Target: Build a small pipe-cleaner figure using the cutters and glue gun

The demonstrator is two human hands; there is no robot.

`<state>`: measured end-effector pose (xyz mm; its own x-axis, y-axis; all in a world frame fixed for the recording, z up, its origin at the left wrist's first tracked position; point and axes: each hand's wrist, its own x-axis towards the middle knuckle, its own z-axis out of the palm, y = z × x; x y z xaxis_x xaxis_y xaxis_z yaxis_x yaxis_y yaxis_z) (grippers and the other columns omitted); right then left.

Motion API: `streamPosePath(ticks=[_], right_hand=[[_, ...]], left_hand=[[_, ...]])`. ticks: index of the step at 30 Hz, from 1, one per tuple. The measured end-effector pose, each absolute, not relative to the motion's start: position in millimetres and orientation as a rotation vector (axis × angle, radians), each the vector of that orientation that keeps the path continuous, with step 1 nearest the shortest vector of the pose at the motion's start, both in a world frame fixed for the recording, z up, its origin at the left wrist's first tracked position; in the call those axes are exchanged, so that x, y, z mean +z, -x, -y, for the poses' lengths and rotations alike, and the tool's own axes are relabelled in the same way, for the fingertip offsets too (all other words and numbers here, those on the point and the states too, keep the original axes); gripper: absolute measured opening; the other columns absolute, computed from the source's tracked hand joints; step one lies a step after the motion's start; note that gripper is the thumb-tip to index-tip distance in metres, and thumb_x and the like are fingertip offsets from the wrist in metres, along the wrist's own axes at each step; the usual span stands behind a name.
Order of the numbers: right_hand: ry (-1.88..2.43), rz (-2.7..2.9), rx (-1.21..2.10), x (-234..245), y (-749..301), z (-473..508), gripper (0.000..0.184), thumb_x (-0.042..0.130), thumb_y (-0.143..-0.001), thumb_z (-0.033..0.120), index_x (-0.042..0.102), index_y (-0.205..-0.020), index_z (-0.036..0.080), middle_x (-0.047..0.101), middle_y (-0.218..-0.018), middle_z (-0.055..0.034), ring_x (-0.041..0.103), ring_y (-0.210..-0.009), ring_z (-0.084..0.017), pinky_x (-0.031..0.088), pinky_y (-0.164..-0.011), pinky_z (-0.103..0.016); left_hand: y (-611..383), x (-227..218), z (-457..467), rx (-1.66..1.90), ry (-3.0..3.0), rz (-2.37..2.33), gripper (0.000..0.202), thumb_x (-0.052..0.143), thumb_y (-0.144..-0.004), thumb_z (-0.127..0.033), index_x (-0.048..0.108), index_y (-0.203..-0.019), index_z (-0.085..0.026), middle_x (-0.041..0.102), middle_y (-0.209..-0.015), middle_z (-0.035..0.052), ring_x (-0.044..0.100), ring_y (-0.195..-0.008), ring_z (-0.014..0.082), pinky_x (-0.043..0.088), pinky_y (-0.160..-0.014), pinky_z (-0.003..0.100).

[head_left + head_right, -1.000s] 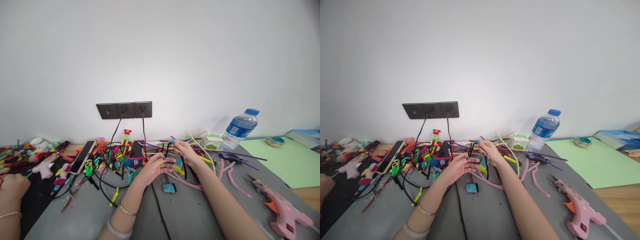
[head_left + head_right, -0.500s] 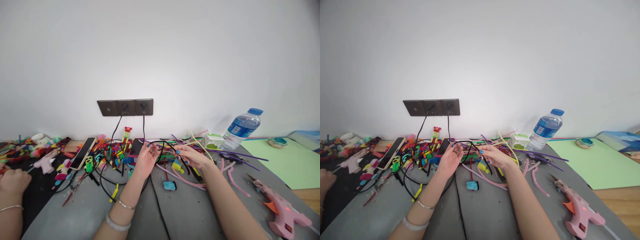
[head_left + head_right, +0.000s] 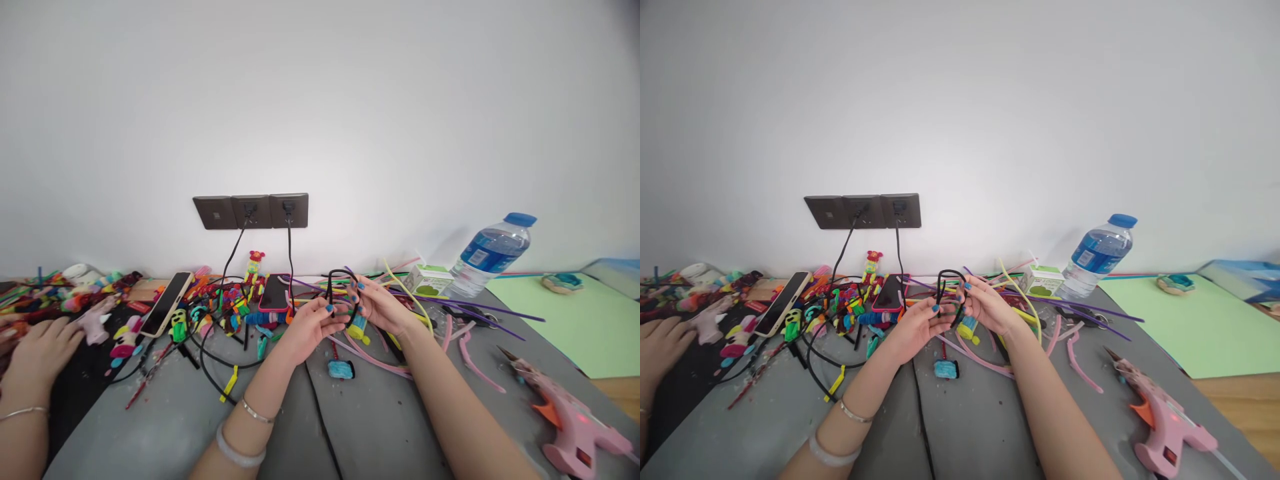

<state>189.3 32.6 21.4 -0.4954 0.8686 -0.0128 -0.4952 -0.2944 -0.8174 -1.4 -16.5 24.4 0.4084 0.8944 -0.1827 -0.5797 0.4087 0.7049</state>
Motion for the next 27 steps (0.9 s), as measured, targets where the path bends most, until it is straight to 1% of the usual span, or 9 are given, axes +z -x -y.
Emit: streamPosePath(ticks=[3,7,12,15,18,20,23,25,27], right_hand=[[0.596,0.992,1.902,21,-186,-31,0.028,0.078,-0.077,0.030,0.056,-0.090,0.020,0.063,-0.073,0.0049,0.060,-0.052,-0.005,0.052,-0.050,-0.015],[0.637,0.979,1.867,22,-184,-30,0.028,0.078,-0.077,0.032,0.055,-0.088,0.021,0.064,-0.071,0.0052,0.060,-0.051,-0.005,0.050,-0.048,-0.014],[0.653,0.970,1.825,21,-183,-31,0.032,0.081,-0.074,0.033,0.056,-0.087,0.020,0.063,-0.069,0.0056,0.059,-0.049,-0.005,0.049,-0.046,-0.014],[0.651,0.969,1.826,19,-183,-32,0.030,0.081,-0.074,0.033,0.057,-0.087,0.020,0.064,-0.070,0.0054,0.058,-0.048,-0.004,0.048,-0.046,-0.013],[0.641,0.977,1.822,18,-182,-32,0.029,0.082,-0.073,0.033,0.060,-0.087,0.021,0.065,-0.073,0.0046,0.057,-0.050,-0.005,0.047,-0.046,-0.014],[0.625,0.986,1.810,19,-181,-31,0.029,0.083,-0.071,0.034,0.063,-0.086,0.021,0.067,-0.079,0.0022,0.059,-0.056,-0.006,0.049,-0.051,-0.017],[0.604,1.015,1.788,23,-180,-29,0.029,0.083,-0.069,0.038,0.066,-0.083,0.019,0.071,-0.093,-0.0043,0.065,-0.073,-0.013,0.054,-0.068,-0.025],[0.576,1.042,1.799,28,-180,-27,0.031,0.083,-0.068,0.041,0.065,-0.079,0.020,0.072,-0.102,-0.0077,0.067,-0.086,-0.018,0.053,-0.079,-0.032],[0.531,1.061,1.831,31,-180,-24,0.034,0.083,-0.066,0.045,0.063,-0.079,0.022,0.071,-0.107,-0.0086,0.066,-0.096,-0.022,0.052,-0.084,-0.037]], left_hand=[[1,26,19,0.908,-0.667,-0.629,0.023,0.076,-0.077,-0.025,0.057,-0.082,-0.014,0.075,-0.094,0.0099,0.075,-0.081,0.0194,0.057,-0.072,0.025],[3,27,20,0.845,-0.725,-0.663,0.027,0.077,-0.077,-0.030,0.057,-0.084,-0.014,0.076,-0.093,0.0119,0.075,-0.075,0.0173,0.055,-0.064,0.019],[2,27,21,0.800,-0.780,-0.676,0.036,0.079,-0.074,-0.037,0.051,-0.082,-0.016,0.076,-0.090,0.0111,0.074,-0.067,0.0166,0.053,-0.060,0.020],[2,27,22,0.783,-0.814,-0.662,0.040,0.079,-0.073,-0.040,0.047,-0.079,-0.018,0.076,-0.084,0.0097,0.074,-0.067,0.0169,0.052,-0.059,0.020],[2,26,22,0.760,-0.838,-0.652,0.042,0.080,-0.071,-0.041,0.046,-0.079,-0.018,0.075,-0.077,0.0078,0.072,-0.063,0.0156,0.051,-0.057,0.019],[2,25,22,0.765,-0.846,-0.648,0.042,0.082,-0.069,-0.040,0.047,-0.079,-0.017,0.074,-0.074,0.0063,0.070,-0.060,0.0135,0.050,-0.055,0.018],[1,24,22,0.759,-0.849,-0.645,0.043,0.083,-0.067,-0.040,0.049,-0.078,-0.016,0.073,-0.070,0.0056,0.068,-0.056,0.0117,0.049,-0.053,0.017],[1,23,22,0.730,-0.849,-0.648,0.042,0.083,-0.067,-0.039,0.051,-0.077,-0.016,0.073,-0.071,0.0064,0.068,-0.056,0.0121,0.050,-0.052,0.018],[1,23,22,0.708,-0.847,-0.657,0.040,0.083,-0.067,-0.039,0.053,-0.079,-0.015,0.073,-0.071,0.0071,0.068,-0.056,0.0129,0.050,-0.052,0.018]])
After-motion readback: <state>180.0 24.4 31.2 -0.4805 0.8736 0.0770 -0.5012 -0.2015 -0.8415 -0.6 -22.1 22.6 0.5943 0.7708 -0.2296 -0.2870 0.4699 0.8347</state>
